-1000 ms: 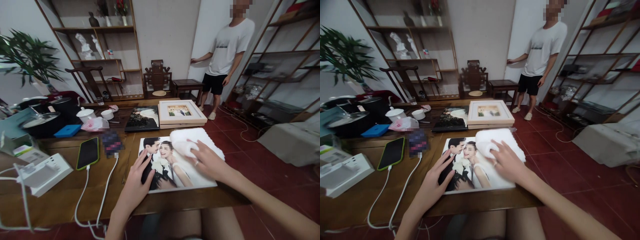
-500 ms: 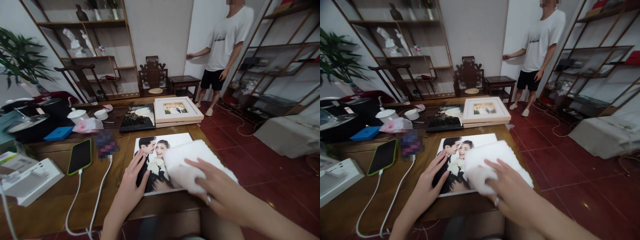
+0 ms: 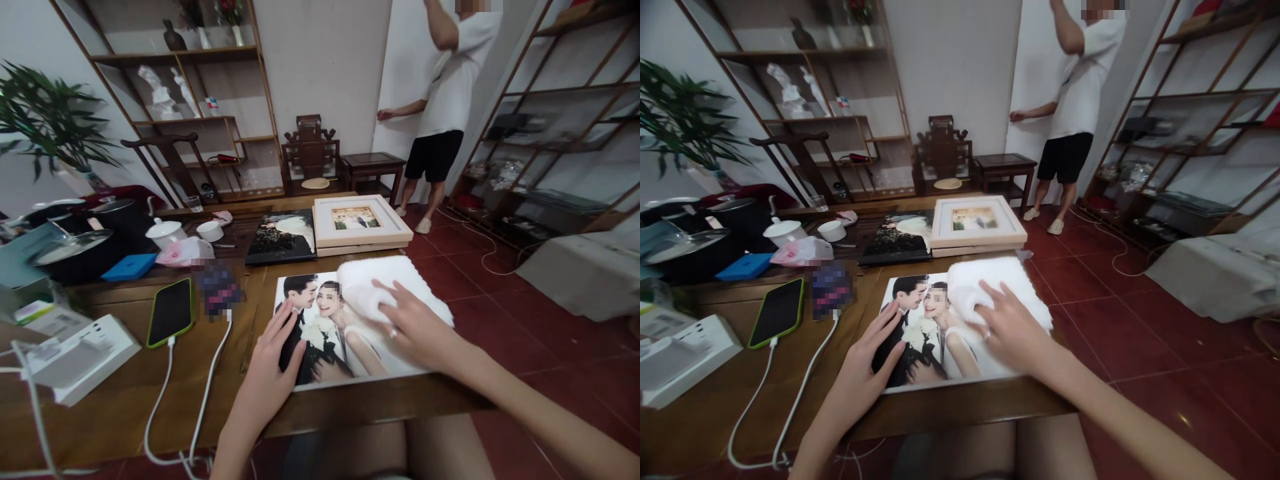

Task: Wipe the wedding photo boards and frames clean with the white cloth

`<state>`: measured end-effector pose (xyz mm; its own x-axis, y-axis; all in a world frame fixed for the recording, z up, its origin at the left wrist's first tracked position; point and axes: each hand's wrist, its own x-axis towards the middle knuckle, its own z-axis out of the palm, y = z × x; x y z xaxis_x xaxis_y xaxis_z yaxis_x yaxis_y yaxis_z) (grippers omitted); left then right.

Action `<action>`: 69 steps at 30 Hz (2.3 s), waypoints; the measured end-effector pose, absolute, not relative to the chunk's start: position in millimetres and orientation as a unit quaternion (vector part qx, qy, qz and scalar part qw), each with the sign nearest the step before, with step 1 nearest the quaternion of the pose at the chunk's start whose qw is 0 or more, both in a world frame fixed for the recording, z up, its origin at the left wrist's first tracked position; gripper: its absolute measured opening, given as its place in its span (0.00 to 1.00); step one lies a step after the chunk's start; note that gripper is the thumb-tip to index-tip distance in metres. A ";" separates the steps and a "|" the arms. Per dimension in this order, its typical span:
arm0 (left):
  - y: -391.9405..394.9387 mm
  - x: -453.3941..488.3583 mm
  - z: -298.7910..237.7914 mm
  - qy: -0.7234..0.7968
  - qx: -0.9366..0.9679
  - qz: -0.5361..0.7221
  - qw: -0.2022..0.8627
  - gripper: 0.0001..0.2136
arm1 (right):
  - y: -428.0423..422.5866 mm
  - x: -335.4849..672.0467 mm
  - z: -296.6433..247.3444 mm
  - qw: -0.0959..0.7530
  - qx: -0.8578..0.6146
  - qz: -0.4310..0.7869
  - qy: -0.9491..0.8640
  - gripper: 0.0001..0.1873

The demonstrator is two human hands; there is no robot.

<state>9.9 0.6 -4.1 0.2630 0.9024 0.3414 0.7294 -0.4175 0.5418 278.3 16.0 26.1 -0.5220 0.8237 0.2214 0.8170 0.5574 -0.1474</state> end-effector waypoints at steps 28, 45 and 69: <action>1.3 7.8 -7.3 0.515 0.785 0.315 0.137 0.21 | 34.7 268.0 34.2 0.116 -0.414 0.041 -0.902 0.13; 0.3 7.4 -7.5 0.520 0.788 0.299 0.140 0.22 | 8.7 258.9 37.9 0.130 -0.376 0.083 -0.914 0.14; 2.2 7.7 -9.5 0.533 0.771 0.304 0.170 0.22 | -44.0 239.5 23.9 0.087 -0.325 0.093 -0.937 0.11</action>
